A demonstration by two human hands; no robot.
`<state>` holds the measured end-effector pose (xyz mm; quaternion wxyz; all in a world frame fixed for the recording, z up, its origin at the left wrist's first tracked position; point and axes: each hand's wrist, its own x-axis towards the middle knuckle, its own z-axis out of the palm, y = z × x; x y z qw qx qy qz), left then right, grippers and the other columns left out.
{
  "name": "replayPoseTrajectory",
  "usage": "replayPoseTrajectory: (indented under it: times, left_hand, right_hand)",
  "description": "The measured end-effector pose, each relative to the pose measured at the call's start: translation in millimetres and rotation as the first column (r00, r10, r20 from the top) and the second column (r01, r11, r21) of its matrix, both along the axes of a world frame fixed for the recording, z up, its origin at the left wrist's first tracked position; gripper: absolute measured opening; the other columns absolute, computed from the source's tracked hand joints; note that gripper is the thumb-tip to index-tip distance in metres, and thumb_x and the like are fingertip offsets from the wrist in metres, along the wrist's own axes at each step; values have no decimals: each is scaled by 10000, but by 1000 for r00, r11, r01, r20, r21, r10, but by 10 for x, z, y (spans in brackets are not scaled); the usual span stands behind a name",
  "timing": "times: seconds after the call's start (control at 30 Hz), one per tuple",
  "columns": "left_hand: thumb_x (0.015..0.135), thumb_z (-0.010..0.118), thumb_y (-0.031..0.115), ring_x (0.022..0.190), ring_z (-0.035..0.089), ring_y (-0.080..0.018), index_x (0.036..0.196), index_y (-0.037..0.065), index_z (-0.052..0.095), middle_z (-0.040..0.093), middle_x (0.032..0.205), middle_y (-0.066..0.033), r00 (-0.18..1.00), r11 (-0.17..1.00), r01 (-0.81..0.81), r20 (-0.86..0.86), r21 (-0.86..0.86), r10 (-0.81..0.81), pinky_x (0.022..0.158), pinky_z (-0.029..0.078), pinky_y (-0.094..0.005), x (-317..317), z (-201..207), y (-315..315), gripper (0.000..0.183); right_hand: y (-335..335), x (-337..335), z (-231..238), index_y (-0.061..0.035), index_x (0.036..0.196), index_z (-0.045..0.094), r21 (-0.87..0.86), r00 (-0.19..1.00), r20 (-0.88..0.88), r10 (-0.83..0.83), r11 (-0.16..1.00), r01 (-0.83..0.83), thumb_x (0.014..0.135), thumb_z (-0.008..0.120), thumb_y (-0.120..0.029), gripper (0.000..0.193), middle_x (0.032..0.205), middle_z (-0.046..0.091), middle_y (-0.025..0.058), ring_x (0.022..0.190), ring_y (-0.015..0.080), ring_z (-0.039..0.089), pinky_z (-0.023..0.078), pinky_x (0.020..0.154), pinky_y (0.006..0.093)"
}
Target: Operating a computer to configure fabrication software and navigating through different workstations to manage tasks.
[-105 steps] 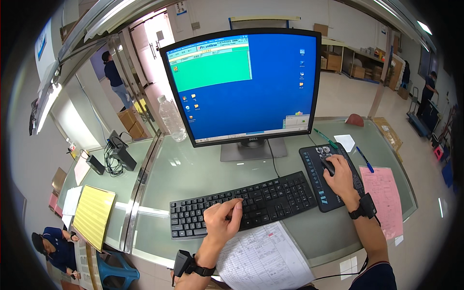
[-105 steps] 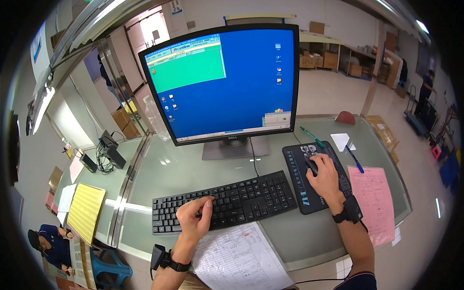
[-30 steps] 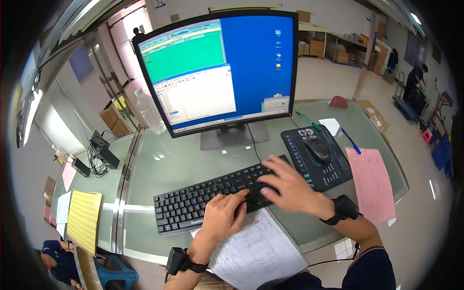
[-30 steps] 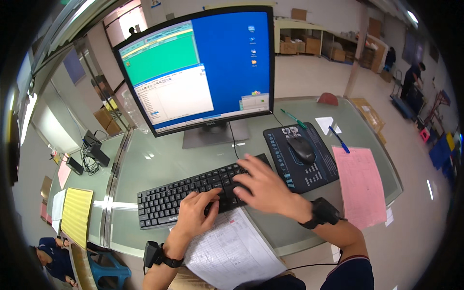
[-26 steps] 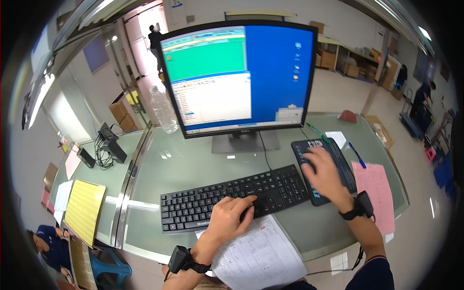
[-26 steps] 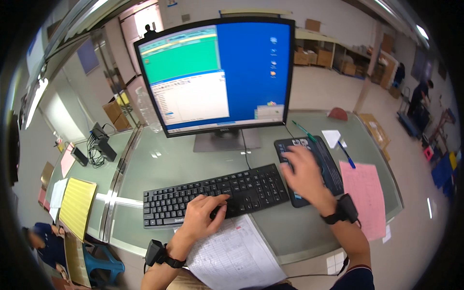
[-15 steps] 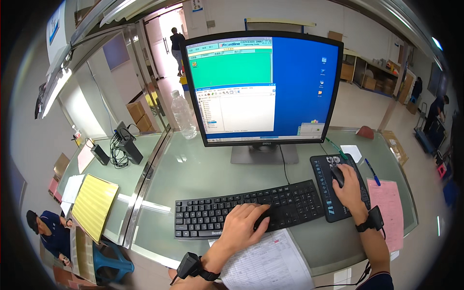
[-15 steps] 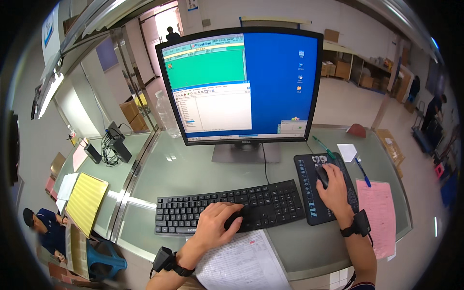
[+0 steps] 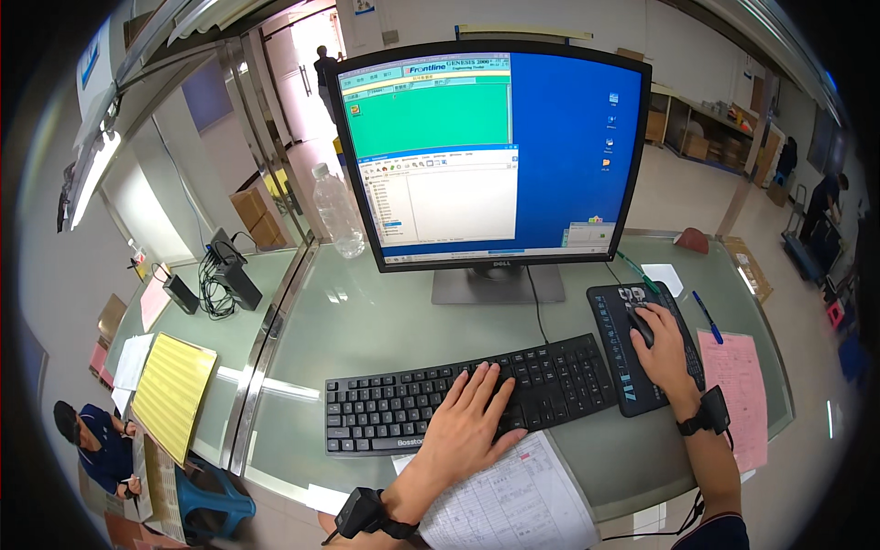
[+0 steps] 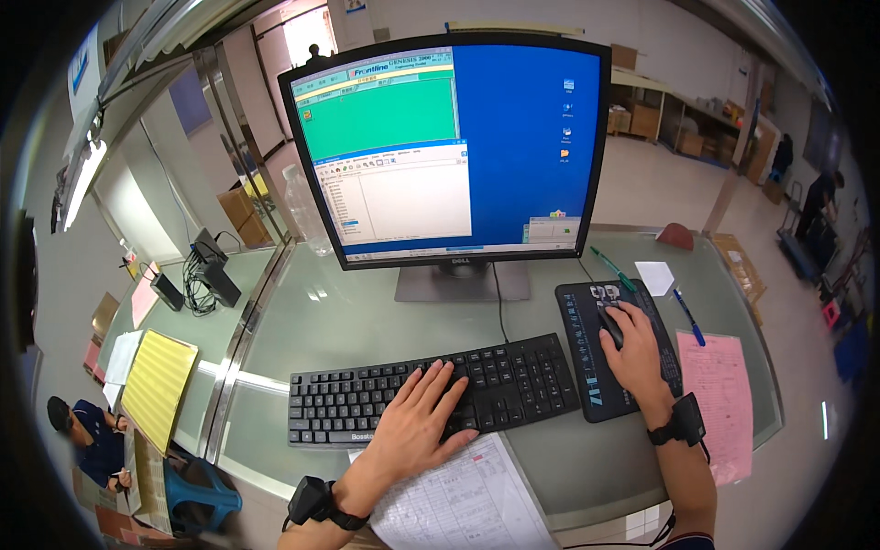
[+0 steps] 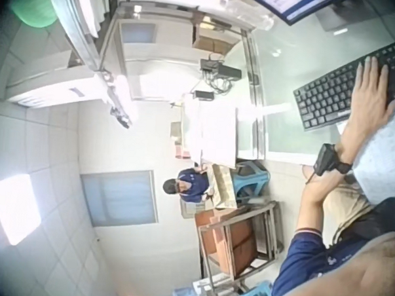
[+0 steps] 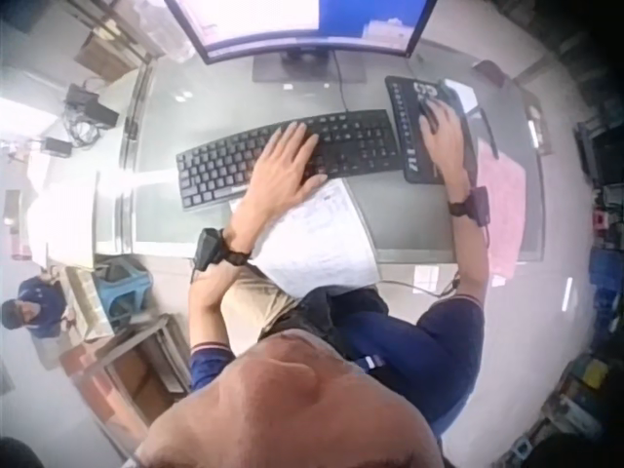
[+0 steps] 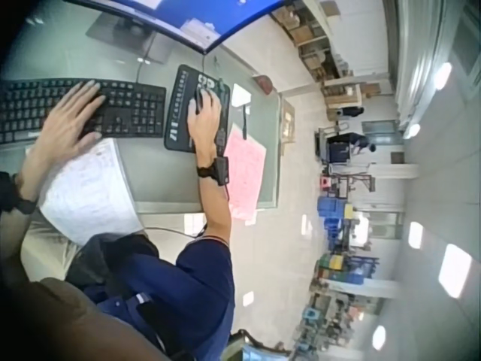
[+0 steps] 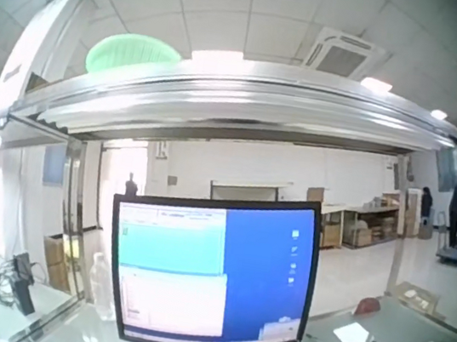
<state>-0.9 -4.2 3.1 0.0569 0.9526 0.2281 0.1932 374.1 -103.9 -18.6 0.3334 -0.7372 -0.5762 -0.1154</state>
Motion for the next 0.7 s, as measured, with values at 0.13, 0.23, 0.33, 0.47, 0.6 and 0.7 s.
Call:
replayPoseTrajectory:
  times: [0.13, 0.23, 0.33, 0.47, 0.6, 0.7]
  left_hand:
    - [1010, 608, 548, 1499, 427, -400, 1494, -12, 530, 484, 1570, -261, 999, 999, 32, -2, 4, -32, 1261, 301, -514, 2, -19, -6, 744]
    - [1011, 607, 548, 1501, 427, -393, 1492, -10, 533, 485, 1571, -260, 999, 999, 51, -9, 17, -51, 1262, 300, -515, 14, -37, -10, 741]
    - [1013, 605, 547, 1500, 429, -393, 1495, -8, 530, 490, 1566, -259, 998, 998, 55, -8, 21, -54, 1263, 300, -516, 23, -35, -15, 739]
    - [1014, 600, 549, 1490, 441, -393, 1487, -10, 535, 504, 1551, -258, 998, 998, 55, -9, 29, -54, 1260, 306, -516, 24, -19, -22, 735]
    - [1015, 595, 548, 1478, 455, -393, 1485, -12, 535, 513, 1541, -259, 999, 998, 52, -12, 33, -51, 1255, 314, -515, 28, -10, -25, 733]
    - [1014, 597, 546, 1477, 457, -394, 1487, -14, 532, 512, 1541, -263, 998, 998, 57, -6, 31, -57, 1253, 316, -514, 26, -17, -18, 736]
  right_hand:
    - [2, -8, 11, -1, 1290, 659, 2, 1000, -12, 2, 1000, -2, 935, 712, -132, 382, 1365, 605, 230, 1268, 436, 578, 462, 1101, 478]
    - [-2, 4, -3, 1, 1288, 661, -2, 1000, -15, -3, 1000, 3, 935, 713, -133, 381, 1365, 604, 235, 1268, 440, 577, 461, 1100, 480]
    - [1, -2, 16, 4, 1286, 663, -1, 1000, -18, 0, 1000, 0, 935, 711, -131, 379, 1366, 604, 236, 1269, 440, 576, 460, 1100, 479]
    - [3, 7, 3, 5, 1287, 662, -2, 1000, -14, 4, 1000, -4, 934, 711, -129, 380, 1367, 605, 235, 1266, 440, 577, 461, 1098, 477]
    - [-1, 9, 2, 8, 1299, 656, -8, 1000, -22, -6, 1000, 6, 931, 715, -131, 397, 1379, 592, 250, 1291, 452, 561, 446, 1120, 482]
    - [-52, -69, 64, 16, 1317, 643, 28, 998, 57, -12, 1000, 10, 931, 717, -140, 424, 1415, 570, 262, 1340, 464, 528, 423, 1146, 491]
